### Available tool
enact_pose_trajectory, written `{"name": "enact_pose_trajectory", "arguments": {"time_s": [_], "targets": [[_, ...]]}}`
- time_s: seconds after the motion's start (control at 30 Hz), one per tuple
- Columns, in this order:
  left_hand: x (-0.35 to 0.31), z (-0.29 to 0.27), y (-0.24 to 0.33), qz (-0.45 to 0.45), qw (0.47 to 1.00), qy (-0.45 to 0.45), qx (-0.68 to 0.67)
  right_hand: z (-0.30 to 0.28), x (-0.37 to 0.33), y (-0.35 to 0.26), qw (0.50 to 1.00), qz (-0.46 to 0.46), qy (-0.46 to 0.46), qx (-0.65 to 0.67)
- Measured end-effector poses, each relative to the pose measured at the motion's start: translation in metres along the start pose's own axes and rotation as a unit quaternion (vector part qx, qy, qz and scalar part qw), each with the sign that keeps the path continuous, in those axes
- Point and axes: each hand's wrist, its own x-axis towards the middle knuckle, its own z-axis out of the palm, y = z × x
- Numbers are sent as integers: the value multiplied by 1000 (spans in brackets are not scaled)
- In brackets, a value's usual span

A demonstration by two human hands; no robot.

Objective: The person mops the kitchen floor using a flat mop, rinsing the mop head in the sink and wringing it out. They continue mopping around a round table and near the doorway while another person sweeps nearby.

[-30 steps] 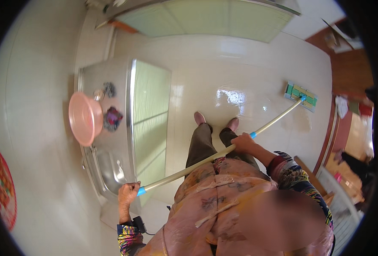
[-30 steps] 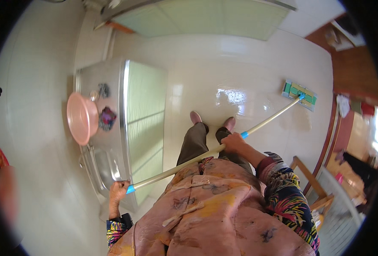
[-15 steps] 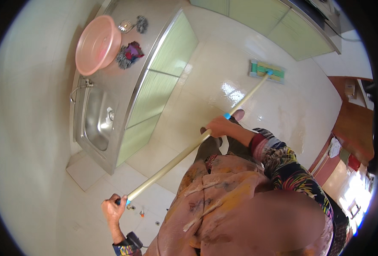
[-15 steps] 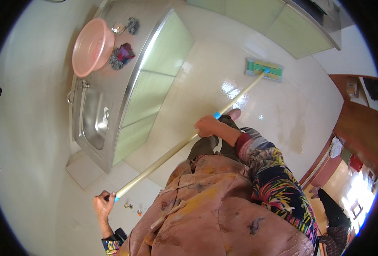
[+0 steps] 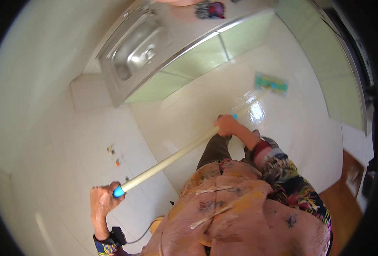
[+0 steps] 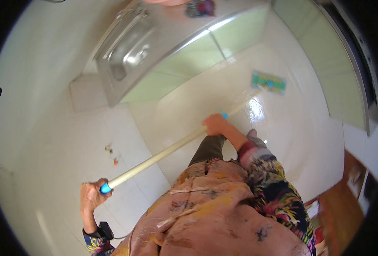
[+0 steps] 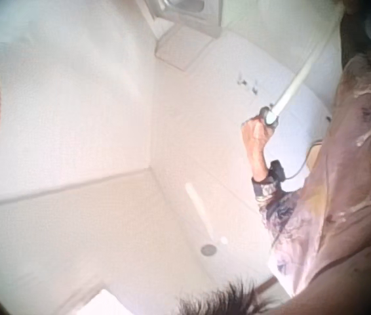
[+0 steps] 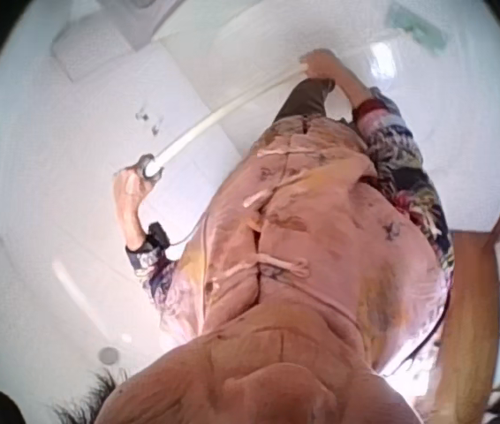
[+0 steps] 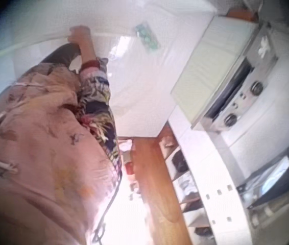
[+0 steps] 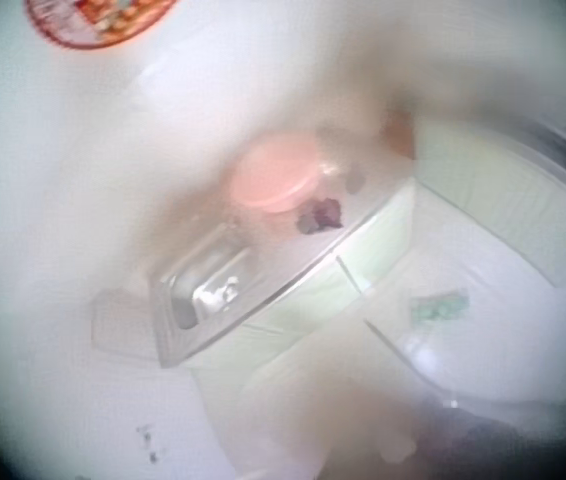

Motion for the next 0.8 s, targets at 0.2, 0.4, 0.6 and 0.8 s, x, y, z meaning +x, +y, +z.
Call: {"name": "enact_pose_trajectory", "arguments": {"time_s": [0.2, 0.4, 0.6, 0.8], "targets": [[-11, 18, -6, -32, 999, 37, 1, 29, -53, -26, 959, 4, -282, 23], [-26, 50, -33, -94, 994, 57, -3, 47, -48, -46, 937, -70, -333, 84], [-45, 75, -54, -159, 987, 29, -6, 47, -21, -78, 954, -51, -293, 41], [-87, 109, -88, -236, 970, 25, 43, -6, 26, -124, 967, -84, -230, 74]]}}
